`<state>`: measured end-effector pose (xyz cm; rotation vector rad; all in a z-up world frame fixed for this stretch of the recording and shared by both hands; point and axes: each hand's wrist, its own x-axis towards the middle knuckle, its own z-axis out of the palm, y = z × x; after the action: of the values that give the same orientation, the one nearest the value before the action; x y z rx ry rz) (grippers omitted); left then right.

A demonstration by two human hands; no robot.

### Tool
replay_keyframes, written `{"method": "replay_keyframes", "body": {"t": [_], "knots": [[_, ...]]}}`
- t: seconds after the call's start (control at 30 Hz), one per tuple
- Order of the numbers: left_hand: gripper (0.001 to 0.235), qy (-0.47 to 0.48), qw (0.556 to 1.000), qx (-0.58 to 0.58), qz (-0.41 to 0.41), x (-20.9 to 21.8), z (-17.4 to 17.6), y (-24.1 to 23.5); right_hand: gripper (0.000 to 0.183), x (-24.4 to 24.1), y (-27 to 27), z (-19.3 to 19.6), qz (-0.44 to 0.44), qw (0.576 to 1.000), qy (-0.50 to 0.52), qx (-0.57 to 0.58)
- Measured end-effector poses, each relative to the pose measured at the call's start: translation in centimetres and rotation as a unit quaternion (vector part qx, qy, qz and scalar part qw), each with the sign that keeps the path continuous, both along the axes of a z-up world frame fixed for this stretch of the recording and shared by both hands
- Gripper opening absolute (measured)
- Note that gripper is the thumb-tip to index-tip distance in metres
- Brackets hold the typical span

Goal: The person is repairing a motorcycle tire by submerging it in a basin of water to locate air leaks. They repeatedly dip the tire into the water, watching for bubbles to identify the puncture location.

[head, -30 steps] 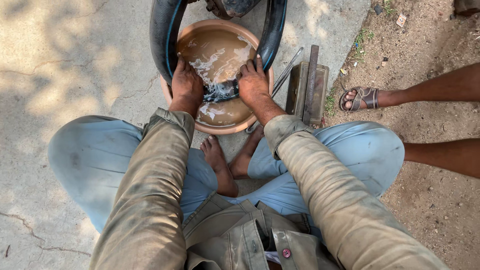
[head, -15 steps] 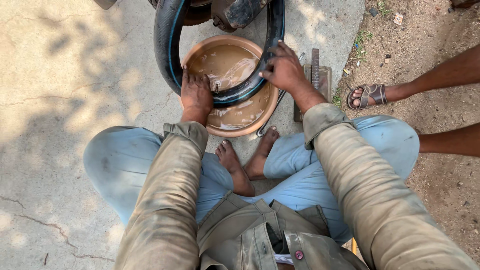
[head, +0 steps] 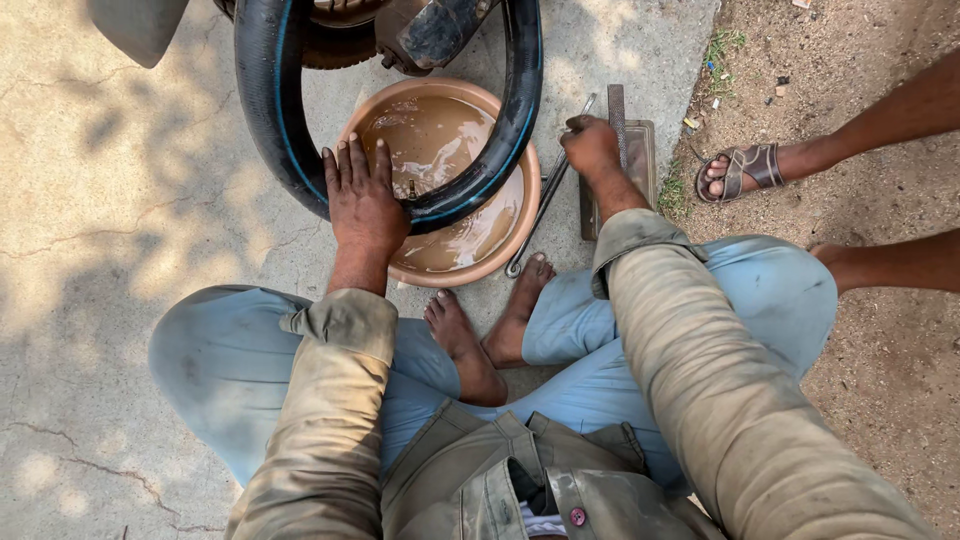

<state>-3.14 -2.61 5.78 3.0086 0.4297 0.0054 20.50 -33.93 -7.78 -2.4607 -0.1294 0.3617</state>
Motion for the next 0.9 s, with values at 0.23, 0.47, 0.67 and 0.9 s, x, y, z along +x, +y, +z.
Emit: {"method": "replay_keyframes", "body": {"t": [0.23,0.47,0.67,0.9], "knots": [[0.074,0.005,0.999,0.049,-0.004,0.0,0.9,-1.2,0.03,-4.2,2.9,-2.4,-0.033,0.979,0.141,-0.145],[0.073,0.052,0.997,-0.037,0.035,0.5,-1.4,-3.1,0.034,-3.8,2.3,-9.3,-0.108,0.98,0.14,-0.09],[0.075,0.063,0.986,-0.133,0.084,0.8,-2.7,-3.2,0.028,-3.7,2.7,-7.4,0.027,0.983,0.104,-0.151],[0.05,-0.028,0.932,-0.314,0.18,0.7,-3.9,-3.4,0.029,-3.4,2.7,-3.2,-0.029,0.993,0.038,-0.107]]}}
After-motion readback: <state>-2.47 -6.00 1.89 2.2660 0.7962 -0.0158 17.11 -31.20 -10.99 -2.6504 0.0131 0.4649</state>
